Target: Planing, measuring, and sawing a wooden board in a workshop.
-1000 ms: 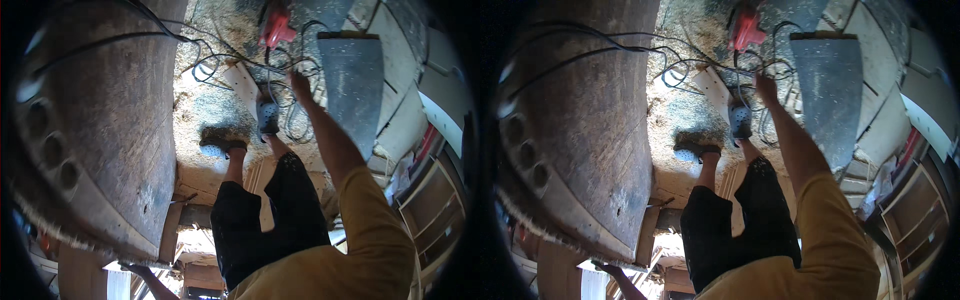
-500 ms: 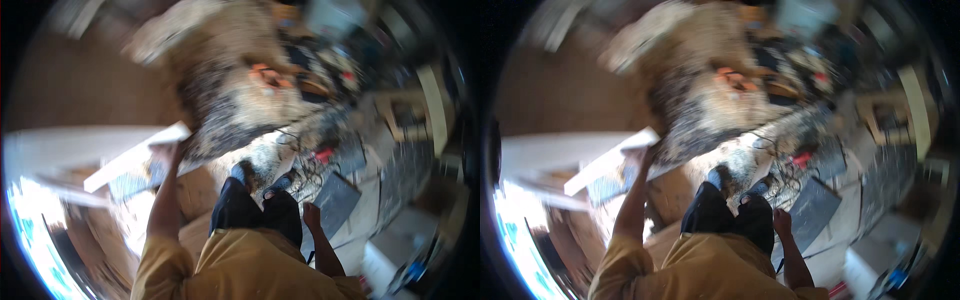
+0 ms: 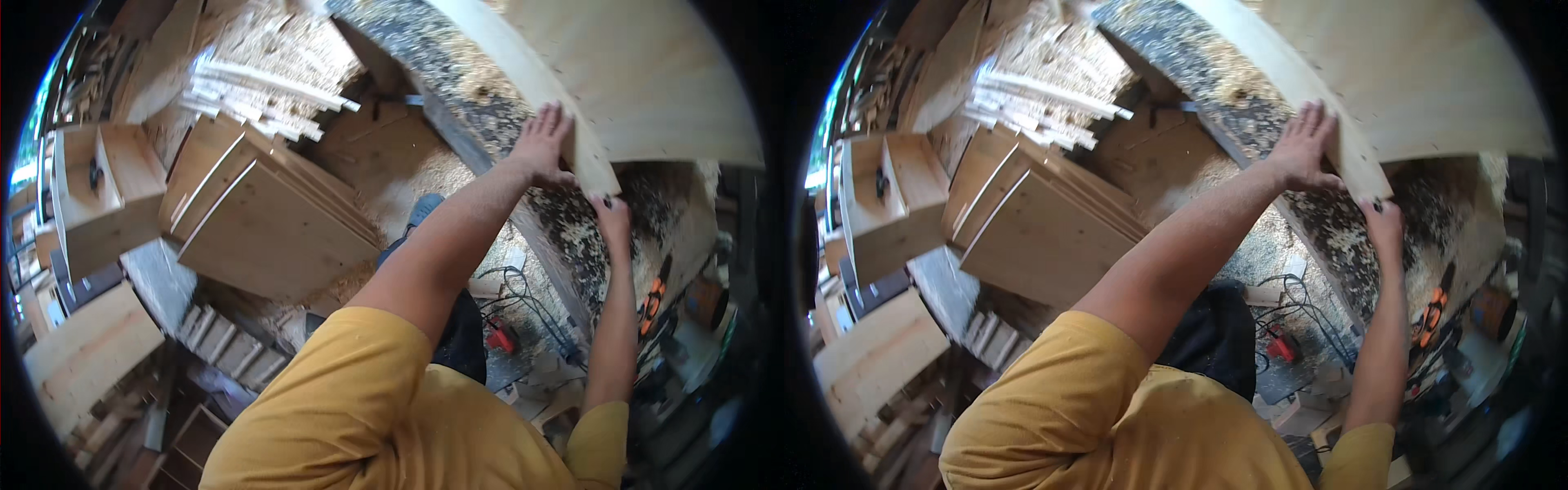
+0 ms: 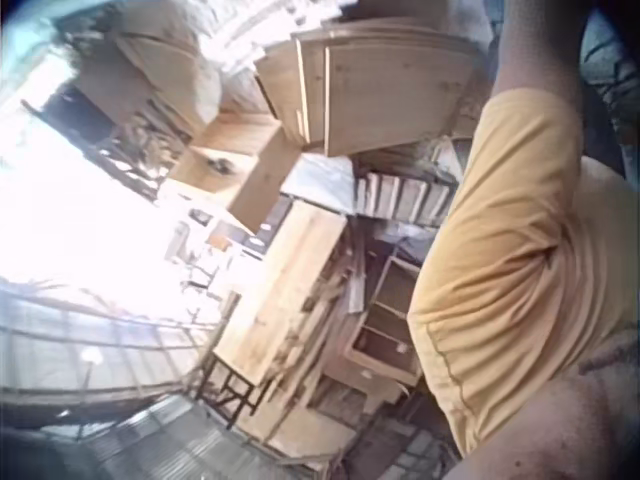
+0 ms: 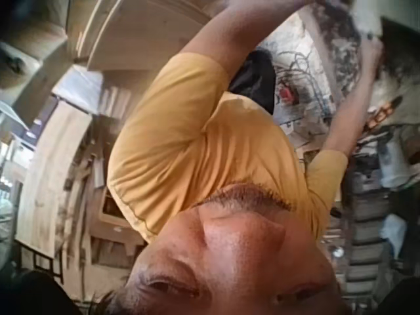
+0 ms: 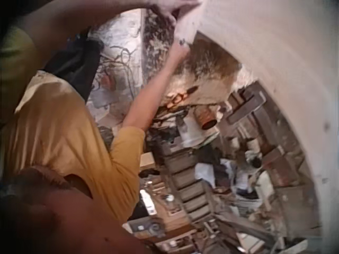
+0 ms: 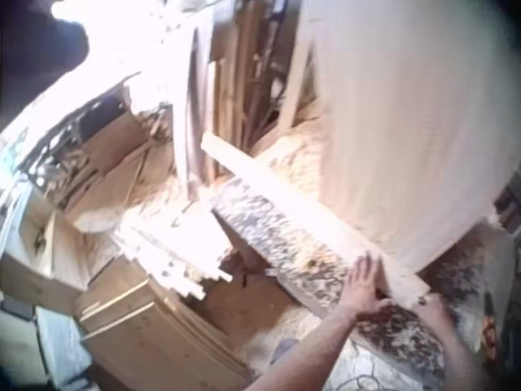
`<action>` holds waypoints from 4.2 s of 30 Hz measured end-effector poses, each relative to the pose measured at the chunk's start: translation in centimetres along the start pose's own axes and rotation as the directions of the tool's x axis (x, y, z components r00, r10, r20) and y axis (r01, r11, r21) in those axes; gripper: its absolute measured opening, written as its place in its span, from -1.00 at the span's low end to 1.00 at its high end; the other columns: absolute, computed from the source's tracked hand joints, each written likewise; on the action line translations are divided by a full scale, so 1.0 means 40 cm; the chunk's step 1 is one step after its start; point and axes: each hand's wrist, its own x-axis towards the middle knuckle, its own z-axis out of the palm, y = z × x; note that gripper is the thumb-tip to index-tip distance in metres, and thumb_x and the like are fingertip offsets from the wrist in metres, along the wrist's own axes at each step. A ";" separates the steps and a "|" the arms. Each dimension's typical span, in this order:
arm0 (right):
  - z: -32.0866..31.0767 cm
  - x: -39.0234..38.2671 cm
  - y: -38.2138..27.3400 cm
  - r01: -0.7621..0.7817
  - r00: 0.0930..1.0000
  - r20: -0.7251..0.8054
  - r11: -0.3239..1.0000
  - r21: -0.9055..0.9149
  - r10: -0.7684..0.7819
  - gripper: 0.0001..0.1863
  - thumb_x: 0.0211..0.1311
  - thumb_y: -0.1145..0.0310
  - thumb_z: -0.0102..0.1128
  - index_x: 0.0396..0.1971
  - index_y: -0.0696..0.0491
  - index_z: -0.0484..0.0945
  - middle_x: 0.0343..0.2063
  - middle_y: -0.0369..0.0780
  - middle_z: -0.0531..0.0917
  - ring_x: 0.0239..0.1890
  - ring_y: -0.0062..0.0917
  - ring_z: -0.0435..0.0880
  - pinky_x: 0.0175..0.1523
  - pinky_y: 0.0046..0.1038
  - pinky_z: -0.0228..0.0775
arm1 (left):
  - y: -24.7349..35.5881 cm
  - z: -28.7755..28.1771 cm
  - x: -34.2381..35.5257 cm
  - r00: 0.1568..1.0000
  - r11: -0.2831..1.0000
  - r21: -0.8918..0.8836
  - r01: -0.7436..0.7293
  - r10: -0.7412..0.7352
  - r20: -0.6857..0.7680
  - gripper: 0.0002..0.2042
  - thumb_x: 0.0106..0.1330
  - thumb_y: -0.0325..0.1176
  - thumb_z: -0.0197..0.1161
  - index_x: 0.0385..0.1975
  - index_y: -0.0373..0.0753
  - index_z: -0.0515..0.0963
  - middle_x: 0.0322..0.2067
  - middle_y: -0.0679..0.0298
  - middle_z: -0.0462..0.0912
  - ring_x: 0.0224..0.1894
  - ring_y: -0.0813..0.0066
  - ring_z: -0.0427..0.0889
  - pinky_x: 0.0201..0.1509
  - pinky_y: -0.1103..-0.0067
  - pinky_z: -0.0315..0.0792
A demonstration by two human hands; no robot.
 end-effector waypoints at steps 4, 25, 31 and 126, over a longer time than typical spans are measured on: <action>0.067 0.006 0.075 0.030 0.998 -0.066 0.989 0.145 -0.021 -0.62 0.26 0.21 0.09 -0.32 0.32 0.54 -0.41 0.06 0.62 -0.37 -0.17 0.56 -0.16 -0.31 0.36 | -0.115 -0.033 -0.172 0.951 0.920 -0.375 -0.112 -0.010 -0.308 -0.26 0.06 -0.13 0.37 0.26 -0.17 0.23 0.26 -0.10 0.16 0.27 -0.06 0.23 0.31 0.30 0.18; 0.079 -0.103 -0.008 -0.309 0.816 -0.335 0.845 0.436 0.471 -0.76 0.30 0.25 0.01 -0.14 0.06 0.35 -0.44 -0.35 0.37 -0.50 -0.73 0.31 -0.40 -0.67 0.22 | -1.555 0.422 0.120 0.422 -0.630 -0.718 0.294 -0.589 0.689 -0.39 0.20 0.11 0.17 0.04 -0.32 0.43 -0.10 0.12 0.52 -0.24 0.29 0.54 -0.37 0.45 0.35; 0.066 -0.112 -0.025 -0.081 0.992 -0.124 0.919 -0.385 0.035 -0.78 0.21 0.35 0.09 -0.26 0.17 0.36 -0.34 -0.11 0.42 -0.33 -0.36 0.45 -0.29 -0.39 0.34 | -1.503 0.370 0.029 0.651 -0.547 -0.830 -0.111 -0.671 0.355 -0.69 0.32 -0.03 0.11 -0.26 -0.17 0.49 -0.46 0.32 0.53 -0.45 0.40 0.54 -0.45 0.47 0.40; -0.223 -0.512 -0.382 -0.207 0.957 0.283 0.543 0.814 -0.059 -0.69 0.27 0.27 0.01 -0.42 0.24 0.55 -0.57 -0.19 0.64 -0.47 -0.60 0.59 -0.22 -0.54 0.39 | 0.052 -0.484 -0.256 0.913 0.995 -0.067 -0.073 0.093 0.396 -0.55 0.10 0.12 0.29 -0.19 -0.12 0.59 -0.28 0.10 0.65 -0.20 0.07 0.61 -0.14 0.32 0.48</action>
